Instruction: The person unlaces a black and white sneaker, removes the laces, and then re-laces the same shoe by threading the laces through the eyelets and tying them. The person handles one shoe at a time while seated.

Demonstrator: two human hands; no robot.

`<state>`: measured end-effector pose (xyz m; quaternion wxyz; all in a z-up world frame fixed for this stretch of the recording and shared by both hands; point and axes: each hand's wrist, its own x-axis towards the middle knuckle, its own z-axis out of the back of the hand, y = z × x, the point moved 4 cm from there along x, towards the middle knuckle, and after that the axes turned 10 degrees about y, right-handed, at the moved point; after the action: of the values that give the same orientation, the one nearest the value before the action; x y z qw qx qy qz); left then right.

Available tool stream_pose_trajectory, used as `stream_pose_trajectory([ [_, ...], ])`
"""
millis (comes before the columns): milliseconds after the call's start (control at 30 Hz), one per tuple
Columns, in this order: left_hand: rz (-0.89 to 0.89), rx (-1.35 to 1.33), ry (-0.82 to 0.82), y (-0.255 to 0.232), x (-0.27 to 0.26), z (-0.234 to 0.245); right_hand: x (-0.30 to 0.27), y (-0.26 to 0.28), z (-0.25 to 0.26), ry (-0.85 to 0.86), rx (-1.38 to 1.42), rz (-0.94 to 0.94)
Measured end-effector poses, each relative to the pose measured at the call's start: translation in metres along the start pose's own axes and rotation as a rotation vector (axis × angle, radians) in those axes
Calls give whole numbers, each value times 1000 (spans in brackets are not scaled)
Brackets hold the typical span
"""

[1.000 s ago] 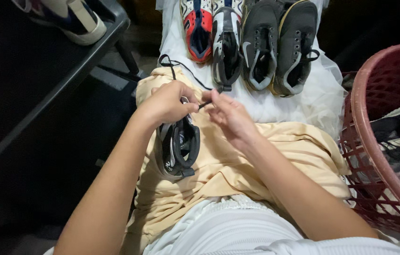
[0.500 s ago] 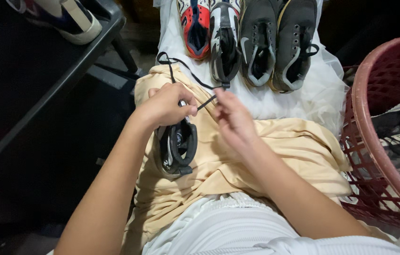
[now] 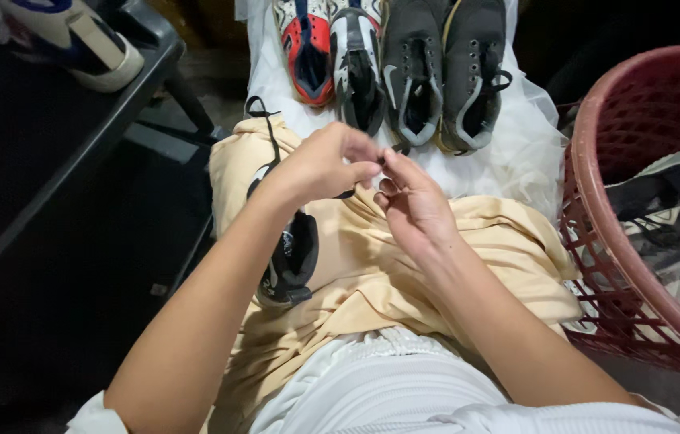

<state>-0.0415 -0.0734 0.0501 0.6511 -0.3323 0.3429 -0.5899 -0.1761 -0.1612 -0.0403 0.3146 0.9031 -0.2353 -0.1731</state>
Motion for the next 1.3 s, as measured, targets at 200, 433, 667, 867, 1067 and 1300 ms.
stream_pose_trajectory([
  [200, 184, 152, 267, 6, -21, -4, 16, 24, 34, -22, 99, 77],
  [433, -13, 17, 150, -5, 15, -11, 2, 40, 16, -96, -57, 116],
  [667, 11, -376, 78, 1, 52, -21, -2, 37, 16, -89, -73, 93],
  [867, 39, -263, 200, 4, 33, -33, 16, 56, 44, -158, -21, 119],
  [1067, 149, -35, 254, -1, 26, -37, 11, 75, 33, -140, 40, 126],
  [1300, -19, 34, -139, -4, 25, -16, 1, 88, 3, 63, -324, 397],
])
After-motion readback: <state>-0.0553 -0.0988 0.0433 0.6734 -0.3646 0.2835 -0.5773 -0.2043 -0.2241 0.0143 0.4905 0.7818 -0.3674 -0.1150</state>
